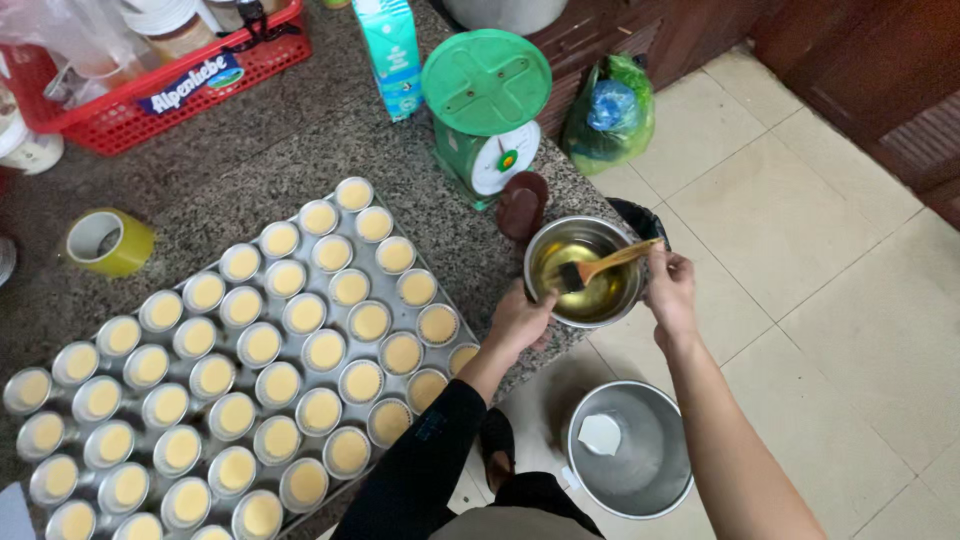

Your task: The person applies a liquid to the rims of custard-filled cups on a tray using a brush and a white card, then carries the tray to a large commercial oven, slides it inside, closes the door, and sets the control panel.

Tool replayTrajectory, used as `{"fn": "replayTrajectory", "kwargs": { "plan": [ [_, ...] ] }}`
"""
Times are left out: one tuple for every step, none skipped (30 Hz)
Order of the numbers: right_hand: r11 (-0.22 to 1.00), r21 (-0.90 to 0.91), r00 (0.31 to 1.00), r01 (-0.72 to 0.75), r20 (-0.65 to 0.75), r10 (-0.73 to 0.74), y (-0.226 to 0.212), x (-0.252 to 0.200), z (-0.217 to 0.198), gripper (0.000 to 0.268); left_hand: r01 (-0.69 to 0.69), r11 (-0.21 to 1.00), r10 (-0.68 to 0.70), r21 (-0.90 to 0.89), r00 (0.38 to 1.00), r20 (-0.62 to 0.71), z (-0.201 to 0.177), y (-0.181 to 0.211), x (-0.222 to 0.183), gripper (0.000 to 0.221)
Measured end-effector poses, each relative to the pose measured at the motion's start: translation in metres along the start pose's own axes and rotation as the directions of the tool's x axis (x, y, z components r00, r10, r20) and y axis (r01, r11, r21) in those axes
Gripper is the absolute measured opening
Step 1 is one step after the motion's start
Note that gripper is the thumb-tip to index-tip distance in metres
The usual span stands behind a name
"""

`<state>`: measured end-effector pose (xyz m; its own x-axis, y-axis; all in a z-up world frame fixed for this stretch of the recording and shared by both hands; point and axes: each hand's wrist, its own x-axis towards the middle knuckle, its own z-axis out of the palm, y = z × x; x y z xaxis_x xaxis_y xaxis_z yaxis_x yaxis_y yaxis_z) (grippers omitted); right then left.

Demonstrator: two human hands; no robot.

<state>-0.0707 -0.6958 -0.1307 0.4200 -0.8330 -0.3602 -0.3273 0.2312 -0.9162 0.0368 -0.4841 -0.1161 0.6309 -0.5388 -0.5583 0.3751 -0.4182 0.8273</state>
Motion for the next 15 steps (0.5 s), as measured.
{"fn": "replayTrajectory", "kwargs": {
  "plan": [
    [0.999,-0.041,0.999,-0.033,0.021,0.034,0.000,0.002,0.004,0.054,0.029,0.994,-0.027,-0.103,1.000,0.015,0.008,-0.002,0.004,0.032],
    [0.994,-0.083,0.997,-0.065,0.041,0.069,-0.001,0.002,0.007,0.056,0.059,0.977,-0.053,-0.204,0.998,0.032,0.014,-0.003,0.007,0.027],
    [0.987,-0.126,0.993,-0.095,0.063,0.104,-0.005,0.002,0.010,0.059,0.041,0.985,-0.042,-0.165,0.999,0.000,0.017,-0.005,0.009,0.025],
    [0.985,-0.145,0.989,-0.096,0.099,0.111,-0.010,-0.001,0.009,0.061,0.025,0.992,-0.029,-0.126,0.999,-0.031,0.017,-0.006,0.010,0.024],
    [0.982,-0.164,0.983,-0.096,0.138,0.119,-0.016,-0.007,0.009,0.063,0.009,0.996,-0.015,-0.086,0.998,-0.065,0.017,-0.006,0.011,0.022],
    [0.979,-0.183,0.976,-0.094,0.176,0.127,-0.023,-0.013,0.010,0.065,-0.007,0.998,0.005,-0.067,0.999,-0.036,0.013,-0.005,0.010,0.023],
    [0.972,-0.193,0.966,-0.136,0.192,0.173,-0.031,-0.019,0.010,0.064,-0.025,0.998,0.024,-0.054,1.000,-0.011,0.007,-0.003,0.008,0.024],
    [0.963,-0.205,0.954,-0.177,0.206,0.219,-0.039,-0.028,0.009,0.063,-0.043,0.998,0.044,-0.040,0.999,0.014,0.000,-0.001,0.006,0.025],
    [0.952,-0.220,0.939,-0.212,0.225,0.261,-0.048,-0.034,0.009,0.063,-0.038,0.999,0.038,-0.004,0.999,0.027,-0.008,0.004,0.003,0.027],
    [0.954,-0.167,0.909,-0.250,0.300,0.291,-0.057,-0.040,0.009,0.063,-0.033,0.999,0.032,0.033,0.999,0.039,-0.016,0.009,-0.001,0.029],
    [0.950,-0.120,0.870,-0.290,0.381,0.314,-0.065,-0.045,0.011,0.063,-0.028,0.997,0.025,0.068,0.999,0.045,-0.026,0.014,-0.005,0.031],
    [0.940,-0.076,0.824,-0.333,0.460,0.329,-0.071,-0.049,0.015,0.065,-0.022,0.997,0.018,0.077,0.999,0.048,-0.039,0.019,-0.011,0.034],
    [0.931,-0.079,0.809,-0.357,0.472,0.350,-0.076,-0.054,0.020,0.060,-0.014,0.997,0.010,0.081,0.999,0.051,-0.052,0.023,-0.020,0.037],
    [0.921,-0.082,0.793,-0.381,0.483,0.371,-0.079,-0.058,0.026,0.055,-0.006,0.996,0.001,0.085,0.999,0.053,-0.063,0.027,-0.029,0.039],
    [0.911,-0.087,0.777,-0.402,0.494,0.390,-0.081,-0.062,0.032,0.051,-0.040,0.995,0.036,0.088,0.998,0.048,-0.074,0.031,-0.037,0.040]
  ]
}}
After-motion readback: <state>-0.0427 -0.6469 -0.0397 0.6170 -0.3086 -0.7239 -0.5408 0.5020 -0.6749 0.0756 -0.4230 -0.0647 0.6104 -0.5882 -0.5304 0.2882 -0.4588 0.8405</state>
